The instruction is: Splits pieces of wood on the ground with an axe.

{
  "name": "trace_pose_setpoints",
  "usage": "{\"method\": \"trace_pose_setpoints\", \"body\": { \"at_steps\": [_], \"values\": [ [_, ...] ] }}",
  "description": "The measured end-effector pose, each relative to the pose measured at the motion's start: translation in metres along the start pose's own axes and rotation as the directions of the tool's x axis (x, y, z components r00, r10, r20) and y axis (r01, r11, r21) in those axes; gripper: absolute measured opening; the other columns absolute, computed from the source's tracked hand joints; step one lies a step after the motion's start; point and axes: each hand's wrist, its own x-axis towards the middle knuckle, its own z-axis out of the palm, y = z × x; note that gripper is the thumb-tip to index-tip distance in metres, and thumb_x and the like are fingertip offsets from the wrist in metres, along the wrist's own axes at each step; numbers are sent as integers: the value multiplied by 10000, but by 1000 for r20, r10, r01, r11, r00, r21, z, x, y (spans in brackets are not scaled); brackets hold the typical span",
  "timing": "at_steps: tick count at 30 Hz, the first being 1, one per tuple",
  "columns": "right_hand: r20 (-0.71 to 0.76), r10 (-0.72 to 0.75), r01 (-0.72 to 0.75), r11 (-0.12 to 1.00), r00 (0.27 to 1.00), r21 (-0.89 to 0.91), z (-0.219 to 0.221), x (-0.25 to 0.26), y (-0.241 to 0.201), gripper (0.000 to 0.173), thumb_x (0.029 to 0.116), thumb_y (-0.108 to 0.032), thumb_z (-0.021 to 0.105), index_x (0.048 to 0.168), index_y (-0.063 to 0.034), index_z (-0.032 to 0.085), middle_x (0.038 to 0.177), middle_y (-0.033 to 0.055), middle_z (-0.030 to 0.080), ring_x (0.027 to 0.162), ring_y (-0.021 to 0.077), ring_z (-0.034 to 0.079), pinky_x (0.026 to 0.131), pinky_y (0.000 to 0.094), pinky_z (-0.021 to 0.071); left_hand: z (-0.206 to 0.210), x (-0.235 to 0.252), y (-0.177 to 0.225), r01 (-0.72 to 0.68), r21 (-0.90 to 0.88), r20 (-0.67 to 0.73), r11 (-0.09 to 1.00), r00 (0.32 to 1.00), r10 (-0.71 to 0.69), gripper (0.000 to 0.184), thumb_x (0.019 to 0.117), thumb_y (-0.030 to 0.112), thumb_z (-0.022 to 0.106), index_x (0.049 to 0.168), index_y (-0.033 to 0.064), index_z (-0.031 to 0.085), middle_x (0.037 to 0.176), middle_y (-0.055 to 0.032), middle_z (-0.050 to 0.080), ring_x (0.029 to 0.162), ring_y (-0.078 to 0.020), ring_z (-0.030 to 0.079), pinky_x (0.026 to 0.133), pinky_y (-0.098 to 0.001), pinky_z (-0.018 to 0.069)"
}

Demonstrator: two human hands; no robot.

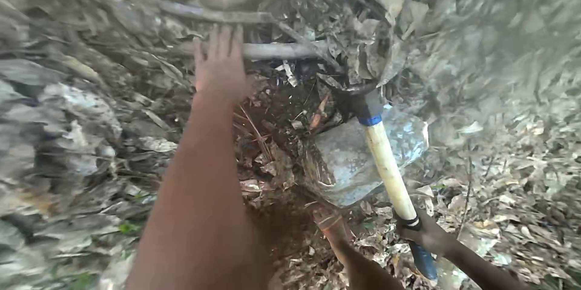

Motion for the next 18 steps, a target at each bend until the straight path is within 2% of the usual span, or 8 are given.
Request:
{"method": "trace_pose_setpoints", "body": {
  "at_steps": [3,5,7,9,12,14,16,18],
  "values": [
    [-23,-17,17,999,1000,-37,6,10,-5,442,677,-230,765,1070,-77,631,800,-44,675,682,48,662,665,267,583,-1,1,1,23,67,-14,998,1000,-22,918,921,285,747,1644,102,211,1708,-183,170,1579,-415,116,1214,-715,70],
    [-35,-43,41,998,998,-45,11,16,1,402,676,-243,765,1023,-82,641,782,-45,667,678,45,656,665,269,574,8,-2,5,51,110,-32,993,998,-47,818,927,248,734,1602,80,303,1703,-179,190,1574,-409,148,1221,-699,92],
    [-66,-81,80,997,995,-23,19,24,4,399,674,-246,767,1018,-85,646,791,-43,675,687,46,662,673,267,579,11,-7,7,94,153,-95,984,992,-80,654,932,181,729,1493,16,435,1634,-240,312,1526,-454,263,1206,-691,185],
    [-102,-104,107,994,989,20,30,27,5,431,671,-229,775,1051,-72,646,817,-29,687,705,64,674,686,284,592,13,-24,4,142,196,-160,970,981,-111,469,929,68,692,1342,-73,521,1491,-318,443,1425,-508,391,1144,-690,303],
    [-134,-72,82,994,988,67,48,14,0,482,679,-213,756,1114,-54,623,857,-1,684,721,94,679,682,315,600,18,-88,1,187,203,-123,961,979,-164,443,952,100,693,1290,-127,519,1410,-362,471,1324,-555,459,1016,-715,388],
    [-148,-68,85,990,987,110,59,7,-9,439,695,-192,738,1096,-60,617,820,4,679,674,109,673,636,321,596,6,-146,-2,284,117,-62,951,958,-279,474,986,183,670,1324,-111,514,1374,-370,515,1263,-571,516,1003,-734,397],
    [-158,-53,77,985,986,153,67,-6,-19,385,713,-151,719,1067,-46,614,779,24,668,636,134,665,607,340,592,-3,-217,-4,418,42,-11,908,909,-418,502,1021,342,638,1315,-53,542,1209,-357,618,1070,-577,627,851,-737,487],
    [-192,-58,78,992,980,98,70,-19,-29,362,761,-114,724,1084,-1,608,768,68,652,622,169,647,598,372,577,-6,-294,-5,546,-87,6,833,837,-548,482,995,434,645,1256,33,593,997,-310,678,897,-541,673,707,-715,519]
  ]
}}
